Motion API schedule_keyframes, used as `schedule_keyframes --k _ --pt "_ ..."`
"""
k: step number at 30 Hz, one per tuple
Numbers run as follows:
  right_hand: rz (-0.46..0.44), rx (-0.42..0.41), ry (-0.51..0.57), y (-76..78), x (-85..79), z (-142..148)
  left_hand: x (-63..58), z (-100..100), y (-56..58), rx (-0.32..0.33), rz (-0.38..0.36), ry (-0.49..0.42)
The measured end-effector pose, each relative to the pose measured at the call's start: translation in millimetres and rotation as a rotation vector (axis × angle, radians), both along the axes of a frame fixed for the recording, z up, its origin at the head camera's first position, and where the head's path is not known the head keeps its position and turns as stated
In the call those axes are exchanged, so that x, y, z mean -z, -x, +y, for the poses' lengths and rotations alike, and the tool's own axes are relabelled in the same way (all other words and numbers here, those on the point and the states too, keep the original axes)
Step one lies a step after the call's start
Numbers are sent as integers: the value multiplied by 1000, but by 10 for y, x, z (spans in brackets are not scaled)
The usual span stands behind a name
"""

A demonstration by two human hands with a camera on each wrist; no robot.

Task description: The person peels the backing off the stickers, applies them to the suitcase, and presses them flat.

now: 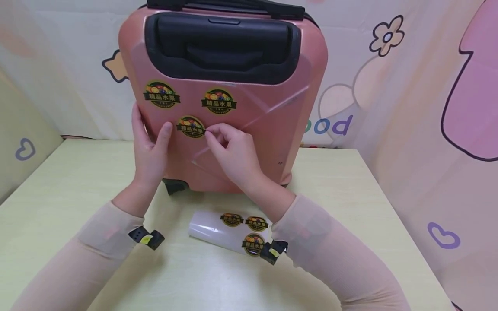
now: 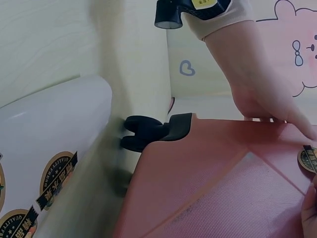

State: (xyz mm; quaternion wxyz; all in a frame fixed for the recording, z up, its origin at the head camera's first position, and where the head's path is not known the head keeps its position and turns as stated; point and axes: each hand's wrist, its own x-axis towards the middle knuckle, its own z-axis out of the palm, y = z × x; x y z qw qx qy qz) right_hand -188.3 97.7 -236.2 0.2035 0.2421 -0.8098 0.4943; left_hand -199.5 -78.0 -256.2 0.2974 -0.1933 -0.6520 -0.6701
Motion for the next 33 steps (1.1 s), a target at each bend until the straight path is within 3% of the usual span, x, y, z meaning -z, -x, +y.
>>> schedule_keyframes --k 6,13,16,19,22,25,28,33 --pt "8 10 -14 11 22 5 -52 56 -4 -67 -75 5" --pt "12 2 -27 14 30 13 -28 50 21 -4 2 -48" --pt "21 -2 -32 12 22 17 -7 37 34 -10 0 -40" --pt "31 -5 -34 15 16 18 3 38 61 -86 -43 -9" --pt "30 -4 -37 14 14 16 11 51 139 -229 -76 51" --pt "24 -4 -38 7 10 18 18 80 240 -347 -56 102" --pt "19 -5 -35 -1 8 17 30 116 274 -400 -61 139" --pt "20 -5 -39 -3 13 18 75 121 272 -424 -25 190"
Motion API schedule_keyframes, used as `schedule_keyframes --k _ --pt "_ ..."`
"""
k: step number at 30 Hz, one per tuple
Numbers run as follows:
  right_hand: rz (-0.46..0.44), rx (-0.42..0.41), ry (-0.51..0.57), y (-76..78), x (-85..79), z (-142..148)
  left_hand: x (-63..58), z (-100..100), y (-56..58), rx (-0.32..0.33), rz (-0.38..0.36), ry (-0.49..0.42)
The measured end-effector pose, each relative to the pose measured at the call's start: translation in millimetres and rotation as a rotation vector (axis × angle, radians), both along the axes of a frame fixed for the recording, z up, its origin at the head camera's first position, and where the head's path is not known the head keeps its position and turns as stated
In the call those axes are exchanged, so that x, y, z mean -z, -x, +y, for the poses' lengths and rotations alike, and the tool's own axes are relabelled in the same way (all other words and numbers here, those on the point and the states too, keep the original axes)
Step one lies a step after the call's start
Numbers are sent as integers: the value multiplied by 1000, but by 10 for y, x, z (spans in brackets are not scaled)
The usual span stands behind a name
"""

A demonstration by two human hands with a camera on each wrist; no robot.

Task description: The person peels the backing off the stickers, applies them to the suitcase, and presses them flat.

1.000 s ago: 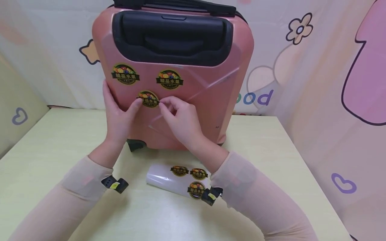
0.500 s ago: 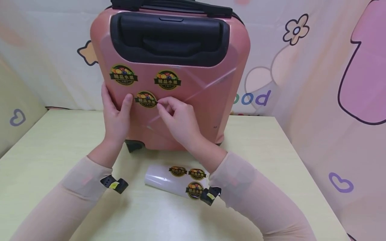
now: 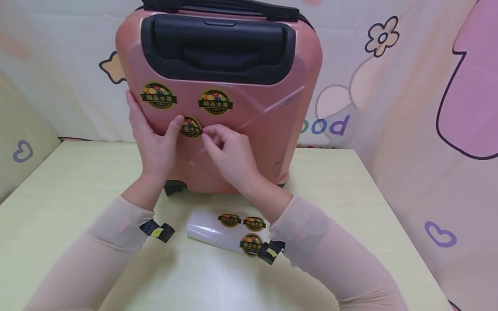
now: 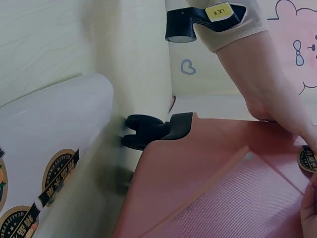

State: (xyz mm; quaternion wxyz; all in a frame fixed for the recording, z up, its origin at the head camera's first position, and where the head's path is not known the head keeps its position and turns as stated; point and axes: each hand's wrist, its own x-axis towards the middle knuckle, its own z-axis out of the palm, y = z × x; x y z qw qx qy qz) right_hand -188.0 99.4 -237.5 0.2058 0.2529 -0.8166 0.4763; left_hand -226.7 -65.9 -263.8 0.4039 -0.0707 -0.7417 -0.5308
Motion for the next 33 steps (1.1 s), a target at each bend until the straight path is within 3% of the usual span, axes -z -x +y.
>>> schedule_keyframes --k 12,16,19,22,24,26,29,33 --pt "-37 28 -56 -56 -21 40 57 -113 -13 -29 92 27" --pt "119 74 -22 -65 -101 125 64 -156 -19 -5 106 39" --pt "384 123 -21 -30 -246 253 53 -177 -37 20 80 41" --pt "653 211 -127 26 -465 394 41 -185 -49 -6 95 121" --pt "745 273 -264 59 -607 459 38 -184 -53 -43 126 210" --pt "754 308 -416 85 -706 484 35 -176 -44 -56 127 270" --pt "681 345 -600 96 -756 460 35 -159 -24 -55 91 301" --pt "639 379 -638 114 -720 411 38 -148 14 -22 53 268"
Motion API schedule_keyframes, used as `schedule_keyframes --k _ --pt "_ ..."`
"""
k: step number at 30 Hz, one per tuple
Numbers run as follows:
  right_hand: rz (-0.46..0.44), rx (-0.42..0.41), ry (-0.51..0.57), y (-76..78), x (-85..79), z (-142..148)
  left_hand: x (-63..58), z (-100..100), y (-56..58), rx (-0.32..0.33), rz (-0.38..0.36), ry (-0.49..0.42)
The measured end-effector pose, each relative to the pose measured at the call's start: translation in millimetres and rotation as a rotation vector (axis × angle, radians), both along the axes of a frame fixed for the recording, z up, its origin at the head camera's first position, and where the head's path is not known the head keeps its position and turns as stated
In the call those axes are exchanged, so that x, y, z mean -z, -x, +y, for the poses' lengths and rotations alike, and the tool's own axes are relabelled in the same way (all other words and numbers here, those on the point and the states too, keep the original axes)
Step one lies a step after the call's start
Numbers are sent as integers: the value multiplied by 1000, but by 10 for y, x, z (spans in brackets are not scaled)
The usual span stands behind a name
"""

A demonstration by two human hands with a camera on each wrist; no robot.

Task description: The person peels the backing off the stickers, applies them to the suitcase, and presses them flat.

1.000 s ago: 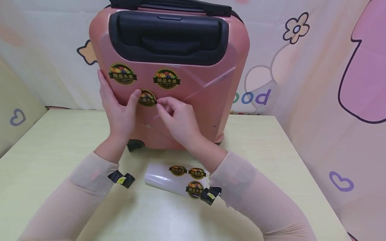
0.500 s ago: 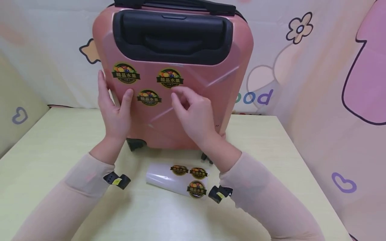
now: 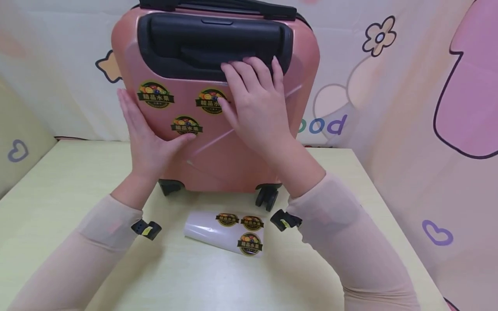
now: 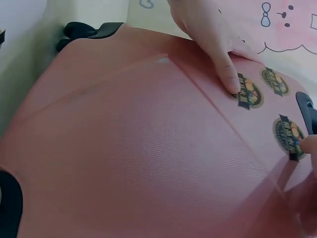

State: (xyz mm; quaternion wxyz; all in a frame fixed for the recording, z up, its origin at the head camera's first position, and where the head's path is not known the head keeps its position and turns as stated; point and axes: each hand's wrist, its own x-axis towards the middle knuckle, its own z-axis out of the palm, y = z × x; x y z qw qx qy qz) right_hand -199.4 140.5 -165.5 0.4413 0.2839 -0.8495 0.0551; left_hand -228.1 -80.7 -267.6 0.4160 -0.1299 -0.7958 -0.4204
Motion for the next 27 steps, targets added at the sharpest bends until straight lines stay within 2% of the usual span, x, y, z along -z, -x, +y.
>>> schedule_keyframes --k 9,14,16,18,20,24,27 --pt "62 -22 59 35 83 -64 68 -11 33 106 23 -83" --pt "85 -19 47 41 95 -94 121 -22 61 159 141 -155" --pt "89 -13 41 42 100 -104 128 -19 69 170 166 -177" --pt "91 -5 38 42 109 -107 130 0 67 174 160 -182" --pt "96 1 38 36 110 -108 122 25 58 155 140 -174" --pt "105 -2 43 33 115 -108 108 73 27 46 70 -123" --pt "108 -11 45 37 117 -119 99 82 9 -8 43 -105"
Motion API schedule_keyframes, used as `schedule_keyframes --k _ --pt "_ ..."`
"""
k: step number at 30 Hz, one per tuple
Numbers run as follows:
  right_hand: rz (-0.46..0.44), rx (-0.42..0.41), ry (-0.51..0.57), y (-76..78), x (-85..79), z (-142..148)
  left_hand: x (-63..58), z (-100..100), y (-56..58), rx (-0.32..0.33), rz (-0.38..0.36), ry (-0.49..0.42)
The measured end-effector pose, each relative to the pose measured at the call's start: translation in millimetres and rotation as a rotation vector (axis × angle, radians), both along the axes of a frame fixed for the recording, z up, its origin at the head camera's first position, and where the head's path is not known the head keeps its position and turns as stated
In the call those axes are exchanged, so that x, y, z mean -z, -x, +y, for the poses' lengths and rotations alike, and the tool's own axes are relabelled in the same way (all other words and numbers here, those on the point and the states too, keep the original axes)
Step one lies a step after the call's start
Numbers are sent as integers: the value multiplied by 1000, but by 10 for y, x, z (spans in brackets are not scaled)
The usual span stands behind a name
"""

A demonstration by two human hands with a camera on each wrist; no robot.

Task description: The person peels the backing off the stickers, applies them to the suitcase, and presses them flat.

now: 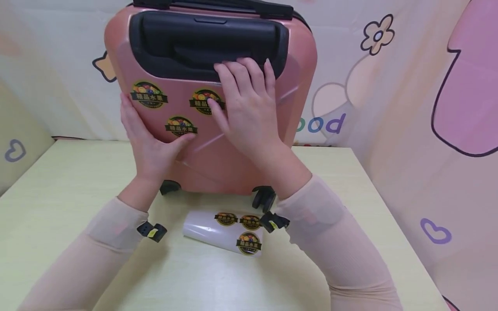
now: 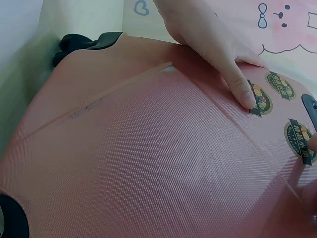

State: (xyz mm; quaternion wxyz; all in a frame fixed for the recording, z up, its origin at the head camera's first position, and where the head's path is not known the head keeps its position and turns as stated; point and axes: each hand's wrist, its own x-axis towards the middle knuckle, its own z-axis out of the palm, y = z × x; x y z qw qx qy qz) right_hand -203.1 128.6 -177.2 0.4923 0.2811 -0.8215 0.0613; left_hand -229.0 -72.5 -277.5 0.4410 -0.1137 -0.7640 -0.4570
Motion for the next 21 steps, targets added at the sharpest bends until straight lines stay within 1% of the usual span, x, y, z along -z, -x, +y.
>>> schedule_keyframes --k 2,5,9,12,13,15,19,21 --pt "-1 -3 -1 4 1 0 1 5 -2 3 0 -13" --pt "-1 -2 -3 5 1 3 11 14 12 35 53 -42" --pt "-3 2 -3 7 5 12 30 9 24 118 125 -128" --pt "-8 5 -6 9 7 17 27 -8 19 148 140 -175" --pt "-9 7 -7 8 9 20 20 -7 19 131 137 -169" --pt "-6 14 -10 6 12 28 5 10 11 74 119 -110" --pt "7 12 -12 3 17 31 -53 49 11 -78 144 99" --pt "12 3 -13 5 15 21 -87 49 7 -113 174 168"
